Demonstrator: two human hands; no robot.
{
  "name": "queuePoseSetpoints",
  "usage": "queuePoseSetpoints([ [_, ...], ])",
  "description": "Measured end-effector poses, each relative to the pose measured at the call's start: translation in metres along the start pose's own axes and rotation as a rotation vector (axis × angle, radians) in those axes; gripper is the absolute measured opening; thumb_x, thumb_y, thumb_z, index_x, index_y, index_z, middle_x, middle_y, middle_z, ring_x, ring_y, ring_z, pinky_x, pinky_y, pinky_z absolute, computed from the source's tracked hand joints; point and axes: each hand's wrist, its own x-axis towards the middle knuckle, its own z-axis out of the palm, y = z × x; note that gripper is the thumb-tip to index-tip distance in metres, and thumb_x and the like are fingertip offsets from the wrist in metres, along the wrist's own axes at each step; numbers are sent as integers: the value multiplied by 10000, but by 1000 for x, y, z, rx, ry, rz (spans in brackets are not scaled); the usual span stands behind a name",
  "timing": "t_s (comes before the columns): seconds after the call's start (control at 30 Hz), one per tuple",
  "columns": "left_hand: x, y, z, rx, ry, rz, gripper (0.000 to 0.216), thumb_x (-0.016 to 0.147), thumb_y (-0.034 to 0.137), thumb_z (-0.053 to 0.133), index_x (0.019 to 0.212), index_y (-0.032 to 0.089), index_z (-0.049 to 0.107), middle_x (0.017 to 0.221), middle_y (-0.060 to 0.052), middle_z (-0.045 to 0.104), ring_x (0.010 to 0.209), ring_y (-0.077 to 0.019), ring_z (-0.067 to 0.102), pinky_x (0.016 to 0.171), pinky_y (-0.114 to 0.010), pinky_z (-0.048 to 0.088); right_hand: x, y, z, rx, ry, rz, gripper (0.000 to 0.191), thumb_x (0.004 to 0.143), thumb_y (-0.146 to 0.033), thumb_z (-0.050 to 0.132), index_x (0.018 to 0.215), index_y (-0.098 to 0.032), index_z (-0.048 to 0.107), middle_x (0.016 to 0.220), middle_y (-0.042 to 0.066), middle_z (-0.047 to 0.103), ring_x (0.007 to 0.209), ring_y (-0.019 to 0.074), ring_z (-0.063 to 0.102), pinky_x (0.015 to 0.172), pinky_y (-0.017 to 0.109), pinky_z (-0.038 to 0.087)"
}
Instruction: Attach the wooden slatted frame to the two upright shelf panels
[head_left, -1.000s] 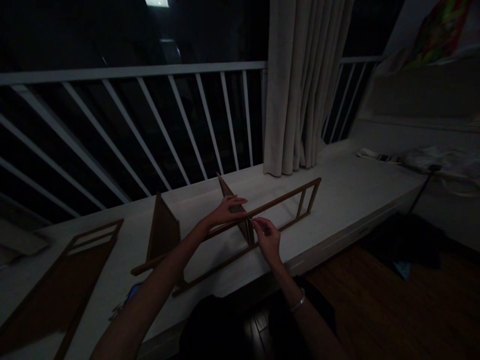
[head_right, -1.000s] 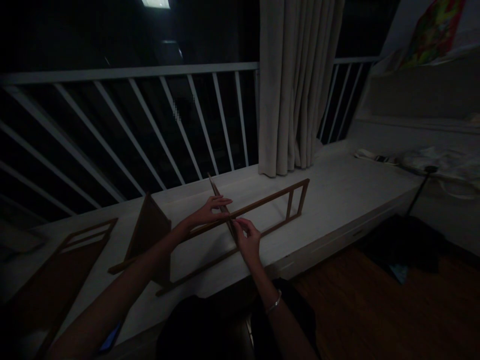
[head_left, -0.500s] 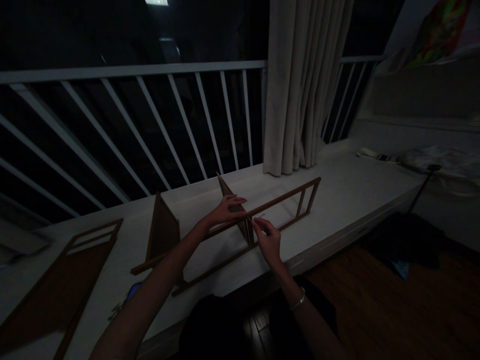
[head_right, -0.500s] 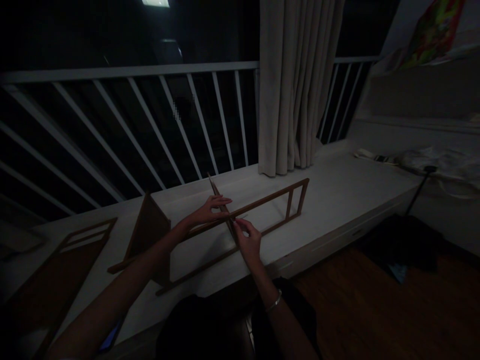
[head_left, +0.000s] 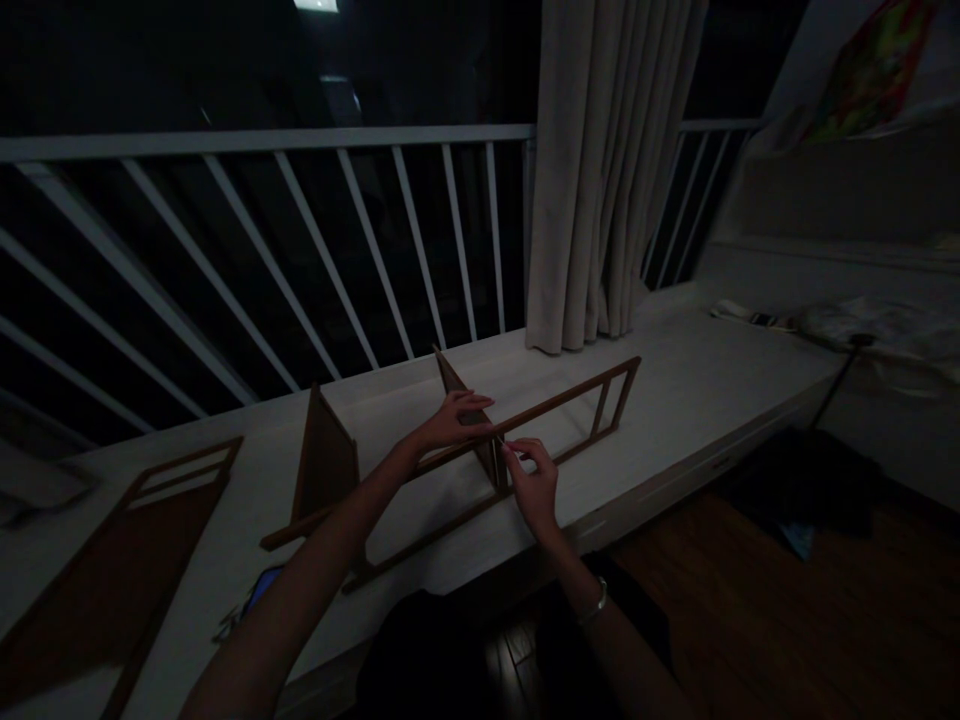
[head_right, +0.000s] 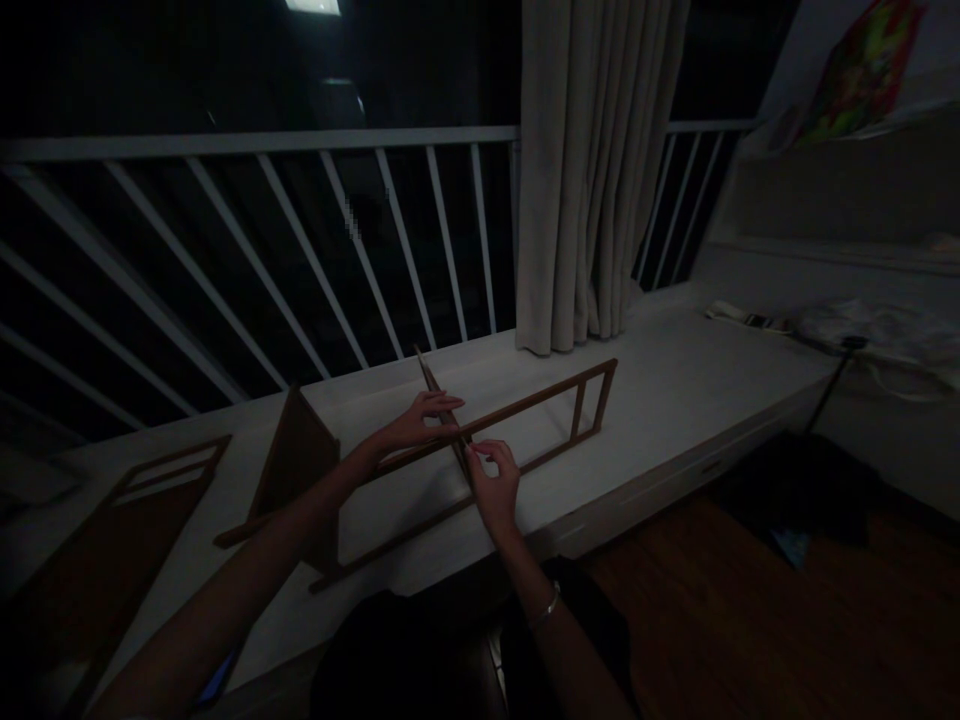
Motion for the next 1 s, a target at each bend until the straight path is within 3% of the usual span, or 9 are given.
queuePoseSetpoints([
  [0.17,-1,1,0,-7,2,6,516,667,478,549,1137,275,478,1200,2,466,1192,-181,234,1003,-352,219,-3,7,4,123,-89,179,181,708,-331,544,759,-163,585,702,26,592,666,134,545,627,267,442],
  [0.37,0,0,1,-7,2,3,528,662,482,552,1137,264,479,1199,-12,465,1195,-184,227,1002,-359,220,-4,5,6,280,-105,295,232,672,-343,585,817,-168,537,696,12,590,642,120,555,586,233,445],
  [0.6,-1,1,0,-13,-10,4,528,662,484,551,1137,267,478,1202,-10,462,1200,-187,219,999,-358,225,-4,0,9,255,-88,257,217,681,-358,568,781,-165,580,739,32,616,691,136,570,646,260,457],
  [1.0,1,-5,2,-31,-19,-16,533,675,474,542,1158,266,458,1221,-22,442,1203,-181,216,1003,-361,215,-12,-3,13,202,-84,143,215,732,-297,517,892,-180,601,864,44,630,790,153,586,745,302,465],
])
